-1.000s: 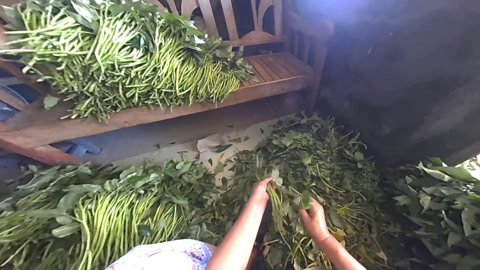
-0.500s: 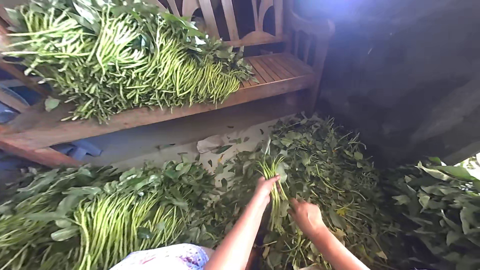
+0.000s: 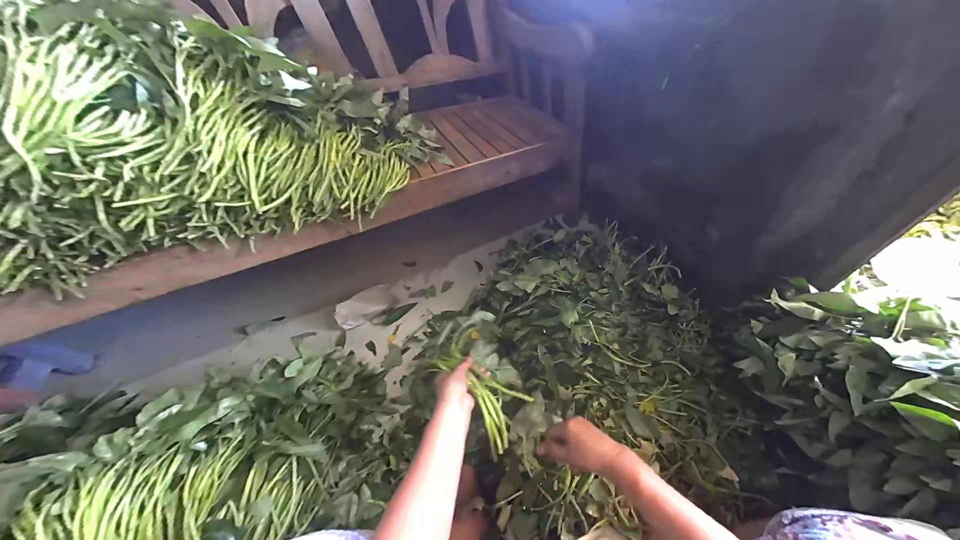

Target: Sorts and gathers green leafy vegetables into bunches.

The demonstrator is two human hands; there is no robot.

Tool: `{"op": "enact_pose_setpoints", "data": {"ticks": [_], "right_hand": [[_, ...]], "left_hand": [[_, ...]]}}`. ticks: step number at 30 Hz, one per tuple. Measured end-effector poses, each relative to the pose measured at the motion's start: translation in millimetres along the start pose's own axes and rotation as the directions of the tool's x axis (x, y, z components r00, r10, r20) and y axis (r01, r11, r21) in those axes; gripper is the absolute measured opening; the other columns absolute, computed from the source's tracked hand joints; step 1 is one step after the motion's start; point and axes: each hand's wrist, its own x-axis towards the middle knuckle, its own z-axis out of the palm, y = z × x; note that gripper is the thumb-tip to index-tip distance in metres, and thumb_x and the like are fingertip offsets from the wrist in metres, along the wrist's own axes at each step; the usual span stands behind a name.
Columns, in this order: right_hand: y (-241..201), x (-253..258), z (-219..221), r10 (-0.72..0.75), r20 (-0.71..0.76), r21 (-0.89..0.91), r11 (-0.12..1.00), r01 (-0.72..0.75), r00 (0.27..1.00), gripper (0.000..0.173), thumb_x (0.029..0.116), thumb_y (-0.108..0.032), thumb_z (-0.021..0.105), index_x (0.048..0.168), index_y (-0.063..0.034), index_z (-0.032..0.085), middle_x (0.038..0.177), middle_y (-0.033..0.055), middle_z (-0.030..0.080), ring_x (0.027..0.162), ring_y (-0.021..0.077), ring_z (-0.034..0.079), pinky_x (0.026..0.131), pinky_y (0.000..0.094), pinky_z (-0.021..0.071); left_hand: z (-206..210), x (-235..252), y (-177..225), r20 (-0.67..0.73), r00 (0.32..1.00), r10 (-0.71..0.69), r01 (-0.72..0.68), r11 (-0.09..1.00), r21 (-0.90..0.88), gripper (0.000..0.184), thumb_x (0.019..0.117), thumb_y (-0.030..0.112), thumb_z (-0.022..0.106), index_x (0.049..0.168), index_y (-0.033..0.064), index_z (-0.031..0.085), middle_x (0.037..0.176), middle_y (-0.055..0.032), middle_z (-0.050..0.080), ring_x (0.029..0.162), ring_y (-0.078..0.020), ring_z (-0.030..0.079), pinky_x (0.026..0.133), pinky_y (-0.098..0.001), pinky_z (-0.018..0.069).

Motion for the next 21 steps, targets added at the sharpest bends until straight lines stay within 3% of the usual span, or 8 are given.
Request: {"op": "enact_pose_setpoints", "data": {"ticks": [2,3,5,7,9,11,16,21], "right_hand": [[17,-15,-29,-0.036,0.219,0.344,0.938,-0.043,0.975,0.045,0.1085,-0.037,0.049,0.146,-0.0129,0.057,0.119,0.0129,0.071,0.077,0.0233,0.069,0.07,0.0432,0.0584],[32,-19,-45,-0.041,0.164,0.474,0.879,-0.043,0.986,0.045,0.108,-0.033,0.048,0.148,-0.0154,0.054,0.119,0.0112,0.072,0.073,0.0197,0.069,0.065,0.0387,0.0584],[68,-14,-76,0.168,-0.193,0.569,0.822,-0.029,0.967,0.038,0.1096,-0.026,0.044,0.142,-0.0138,0.059,0.113,0.0091,0.073,0.071,0.0154,0.066,0.064,0.0333,0.0559],[113,9,-102,0.467,-0.481,0.499,0.842,-0.206,0.742,0.032,0.1086,-0.021,0.05,0.135,-0.0071,0.063,0.119,0.0167,0.07,0.096,0.028,0.07,0.086,0.0475,0.0574],[149,29,-117,0.543,-0.548,0.369,0.84,-0.398,0.636,0.034,0.1059,-0.022,0.054,0.134,-0.0047,0.063,0.131,0.022,0.066,0.123,0.0368,0.063,0.106,0.0569,0.0481],[167,46,-118,0.508,-0.511,0.196,0.854,-0.482,0.694,0.038,0.1031,-0.019,0.057,0.138,-0.0063,0.062,0.141,0.023,0.059,0.132,0.0392,0.057,0.111,0.0575,0.0448],[169,67,-104,0.454,-0.456,-0.112,0.824,-0.556,0.765,0.042,0.0998,-0.02,0.061,0.14,-0.0068,0.061,0.159,0.0241,0.039,0.132,0.0443,0.055,0.105,0.0598,0.0498],[153,41,-160,0.301,-0.422,0.01,0.945,-0.328,0.855,0.034,0.1019,-0.025,0.062,0.128,-0.0045,0.069,0.132,0.0225,0.065,0.125,0.037,0.062,0.109,0.056,0.0466]], "left_hand": [[-9,17,4,-0.012,1.0,-0.011,0.01,0.999,-0.035,0.043,0.1018,0.011,0.062,0.139,-0.0017,0.046,0.107,-0.0208,0.063,0.08,-0.0264,0.068,0.069,-0.0426,0.0605],[-12,25,2,-0.001,1.0,-0.029,0.029,0.998,-0.053,0.04,0.1019,0.012,0.061,0.137,-0.0016,0.047,0.104,-0.0196,0.064,0.08,-0.0263,0.068,0.069,-0.0434,0.0611],[-12,31,-5,0.054,0.995,-0.086,0.09,0.992,-0.083,0.035,0.1033,0.013,0.059,0.133,-0.0027,0.049,0.1,-0.0185,0.067,0.079,-0.0255,0.069,0.07,-0.0432,0.0612],[-7,28,-12,0.12,0.983,-0.137,0.151,0.982,-0.116,0.027,0.1038,0.012,0.056,0.126,-0.0029,0.052,0.096,-0.0166,0.067,0.078,-0.0242,0.07,0.071,-0.0408,0.0615],[1,22,-9,0.14,0.976,-0.169,0.189,0.971,-0.144,0.021,0.104,0.012,0.055,0.12,-0.0024,0.054,0.092,-0.0146,0.066,0.077,-0.0232,0.069,0.07,-0.039,0.0612],[6,19,-5,0.137,0.973,-0.185,0.207,0.962,-0.175,0.016,0.1043,0.012,0.055,0.115,-0.0008,0.055,0.088,-0.0123,0.065,0.075,-0.022,0.069,0.069,-0.0388,0.0619],[14,20,6,0.138,0.978,-0.155,0.187,0.948,-0.259,0.012,0.1055,0.014,0.053,0.108,0.0024,0.054,0.083,-0.0096,0.063,0.072,-0.021,0.068,0.07,-0.0397,0.0624],[14,21,7,0.156,0.98,-0.127,0.172,0.929,-0.329,0.013,0.105,0.011,0.052,0.113,0.0012,0.056,0.092,-0.0097,0.067,0.076,-0.0176,0.069,0.07,-0.0334,0.0617]]}}
